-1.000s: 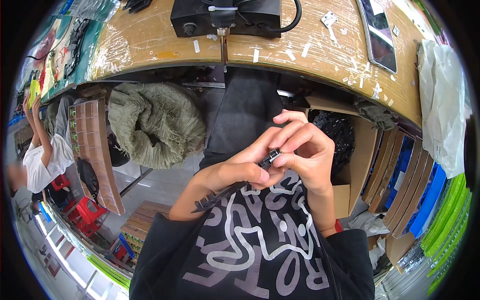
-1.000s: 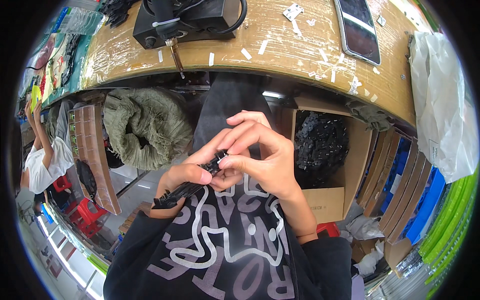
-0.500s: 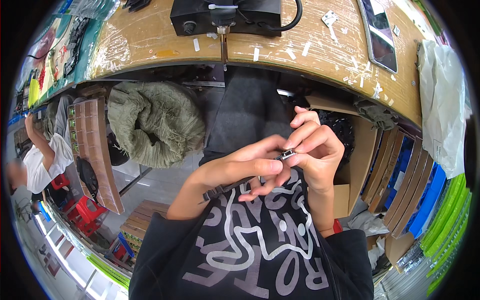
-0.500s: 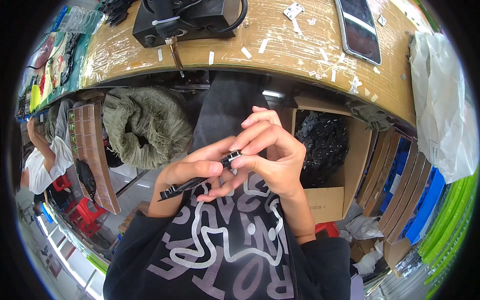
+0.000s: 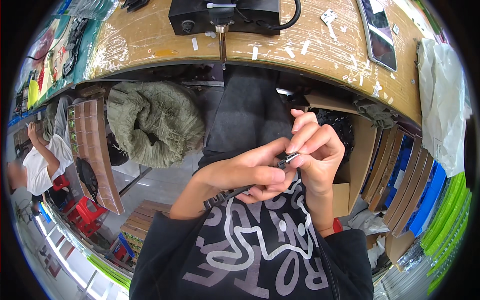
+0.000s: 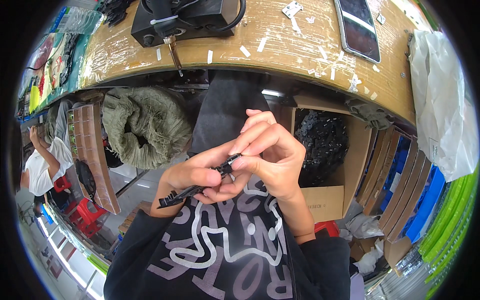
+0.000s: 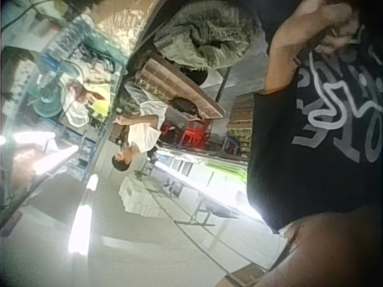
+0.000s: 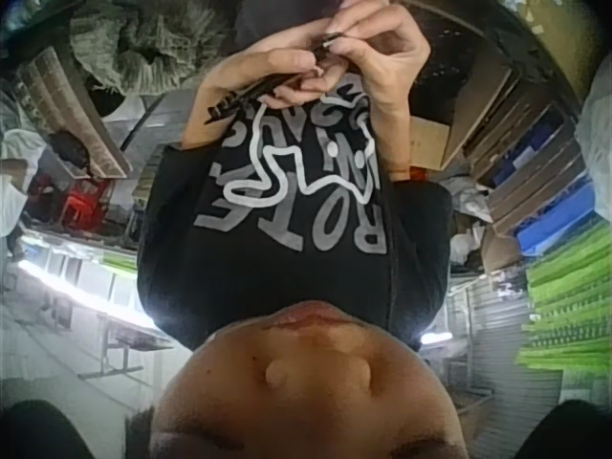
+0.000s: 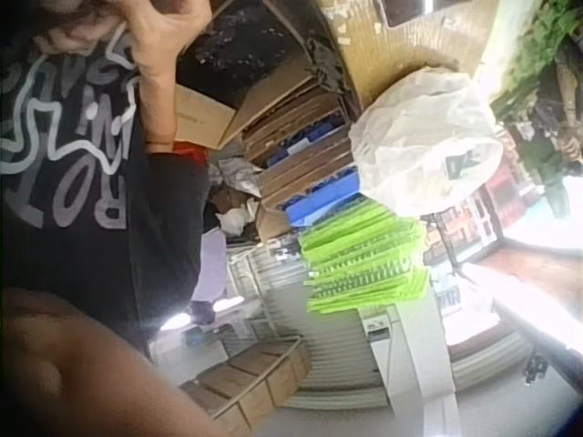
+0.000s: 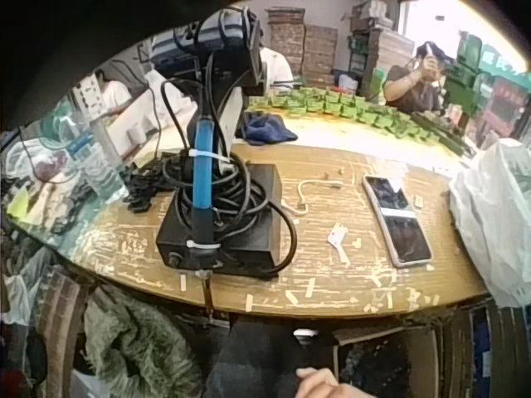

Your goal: The person repeatedly picks up small black plastic components and uses a soldering iron to apply heat to specific points on them. They handle the components one at a time, rotating them to access different areas, and place them back on the workbench after each heating step. The process is repeated for multiple similar components throughout the clip.

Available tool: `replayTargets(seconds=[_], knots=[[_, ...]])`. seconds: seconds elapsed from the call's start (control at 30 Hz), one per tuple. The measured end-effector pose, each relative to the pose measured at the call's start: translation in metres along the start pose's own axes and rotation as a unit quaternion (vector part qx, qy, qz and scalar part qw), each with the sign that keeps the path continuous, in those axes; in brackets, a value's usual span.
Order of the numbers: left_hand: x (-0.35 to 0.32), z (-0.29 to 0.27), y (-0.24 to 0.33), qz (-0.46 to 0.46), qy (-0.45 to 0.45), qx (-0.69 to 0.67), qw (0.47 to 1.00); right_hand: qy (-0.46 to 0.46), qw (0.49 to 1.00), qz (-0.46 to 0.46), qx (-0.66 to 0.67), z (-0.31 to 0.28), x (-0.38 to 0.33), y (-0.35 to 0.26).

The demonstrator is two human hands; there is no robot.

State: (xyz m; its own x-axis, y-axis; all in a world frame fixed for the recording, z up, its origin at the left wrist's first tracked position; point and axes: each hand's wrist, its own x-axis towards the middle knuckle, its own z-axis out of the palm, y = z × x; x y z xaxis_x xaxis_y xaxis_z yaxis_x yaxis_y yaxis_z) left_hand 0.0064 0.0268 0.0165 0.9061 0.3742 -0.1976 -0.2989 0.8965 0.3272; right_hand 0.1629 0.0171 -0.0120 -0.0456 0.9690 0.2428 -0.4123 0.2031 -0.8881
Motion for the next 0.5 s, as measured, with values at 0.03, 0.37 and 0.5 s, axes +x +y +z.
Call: replayTargets(seconds=[0.03, 0.37, 0.5], knots=[[0.0, -0.001, -0.002, 0.008, -0.002, -0.015, 1.0, 0.004, 1.0, 0.003, 0.01, 0.0, 0.0, 0.0], [0.013, -0.026, -0.015, 0.036, 0.099, -0.08, 0.991, -0.091, 0.989, 0.033, 0.109, -0.011, 0.008, 0.011], [0.003, -0.035, -0.008, 0.097, 0.03, -0.083, 0.991, -0.069, 0.99, 0.064, 0.107, -0.006, 0.011, 0.014]])
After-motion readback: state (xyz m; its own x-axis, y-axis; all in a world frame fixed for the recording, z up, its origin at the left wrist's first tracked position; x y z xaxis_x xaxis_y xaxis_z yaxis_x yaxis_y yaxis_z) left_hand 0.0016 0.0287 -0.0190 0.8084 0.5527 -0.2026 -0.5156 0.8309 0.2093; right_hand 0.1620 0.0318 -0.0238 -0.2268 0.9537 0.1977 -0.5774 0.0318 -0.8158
